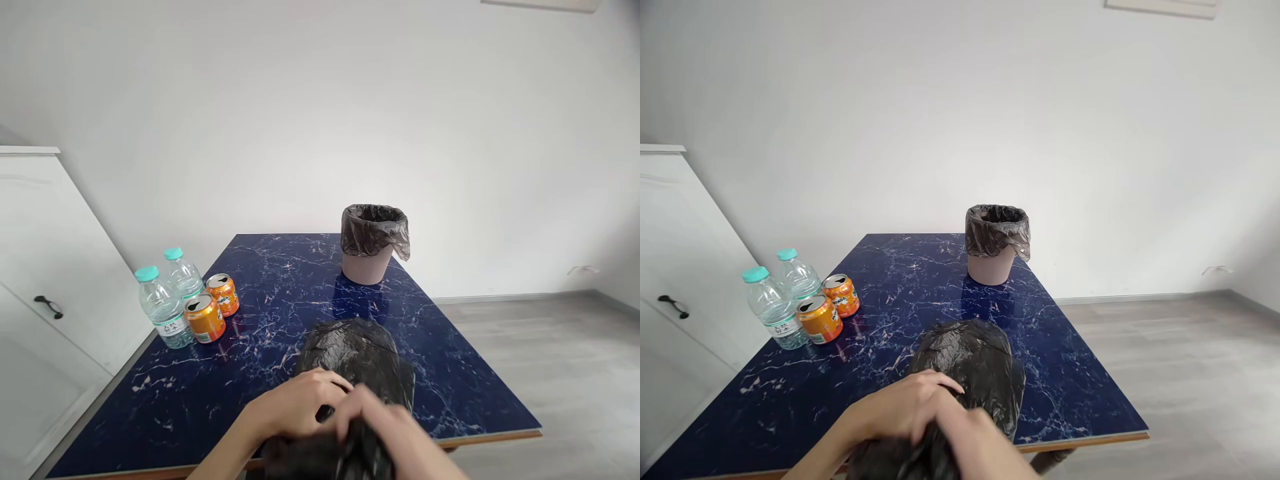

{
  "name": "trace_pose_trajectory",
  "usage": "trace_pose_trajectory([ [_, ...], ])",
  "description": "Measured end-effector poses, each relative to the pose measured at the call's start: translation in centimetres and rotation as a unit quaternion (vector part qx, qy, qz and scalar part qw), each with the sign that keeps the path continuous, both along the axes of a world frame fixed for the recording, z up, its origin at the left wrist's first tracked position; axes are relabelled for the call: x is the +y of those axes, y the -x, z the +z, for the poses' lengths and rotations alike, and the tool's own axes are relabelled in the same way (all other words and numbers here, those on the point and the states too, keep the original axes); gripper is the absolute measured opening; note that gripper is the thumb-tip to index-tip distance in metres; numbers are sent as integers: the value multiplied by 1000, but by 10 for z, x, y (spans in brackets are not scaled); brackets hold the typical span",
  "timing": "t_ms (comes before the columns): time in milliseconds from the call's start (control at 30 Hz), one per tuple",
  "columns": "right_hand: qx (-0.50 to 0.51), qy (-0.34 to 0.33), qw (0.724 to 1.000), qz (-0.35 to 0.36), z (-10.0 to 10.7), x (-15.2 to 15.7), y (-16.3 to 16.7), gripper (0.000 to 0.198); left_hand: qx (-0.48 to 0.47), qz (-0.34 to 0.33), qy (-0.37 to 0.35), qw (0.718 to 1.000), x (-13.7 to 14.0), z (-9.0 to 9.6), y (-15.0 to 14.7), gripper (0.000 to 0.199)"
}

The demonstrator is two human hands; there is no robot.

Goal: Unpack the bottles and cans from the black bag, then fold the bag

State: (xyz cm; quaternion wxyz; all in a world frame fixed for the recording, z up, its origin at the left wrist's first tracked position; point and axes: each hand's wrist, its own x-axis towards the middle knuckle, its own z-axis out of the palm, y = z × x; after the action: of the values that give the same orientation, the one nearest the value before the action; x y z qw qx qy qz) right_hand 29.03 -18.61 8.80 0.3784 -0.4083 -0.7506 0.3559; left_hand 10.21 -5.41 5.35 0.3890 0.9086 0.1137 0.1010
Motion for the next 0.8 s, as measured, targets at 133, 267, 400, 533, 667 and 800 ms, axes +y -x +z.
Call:
trace_pose_trajectory([
  [133,-38,64,981,-179,15,37,-35,15,-20,103,1,994,5,-2,25,28],
  [267,-88,91,960,-249,-19,80,-64,36,-40,275,-21,960,10,17,45,31],
  [400,-160,-60,906,-388,-47,85,-65,66,-73,404,-70,909,11,11,63,32],
  [533,-281,-130,925,-223,-44,55,-43,57,-68,432,-99,894,4,-6,74,30],
  [667,-339,-37,940,-8,-55,43,-30,67,-69,422,-123,896,-5,-16,80,28],
  [800,-361,-45,925,-112,-95,62,-39,69,-67,425,-118,895,-9,-27,89,29],
])
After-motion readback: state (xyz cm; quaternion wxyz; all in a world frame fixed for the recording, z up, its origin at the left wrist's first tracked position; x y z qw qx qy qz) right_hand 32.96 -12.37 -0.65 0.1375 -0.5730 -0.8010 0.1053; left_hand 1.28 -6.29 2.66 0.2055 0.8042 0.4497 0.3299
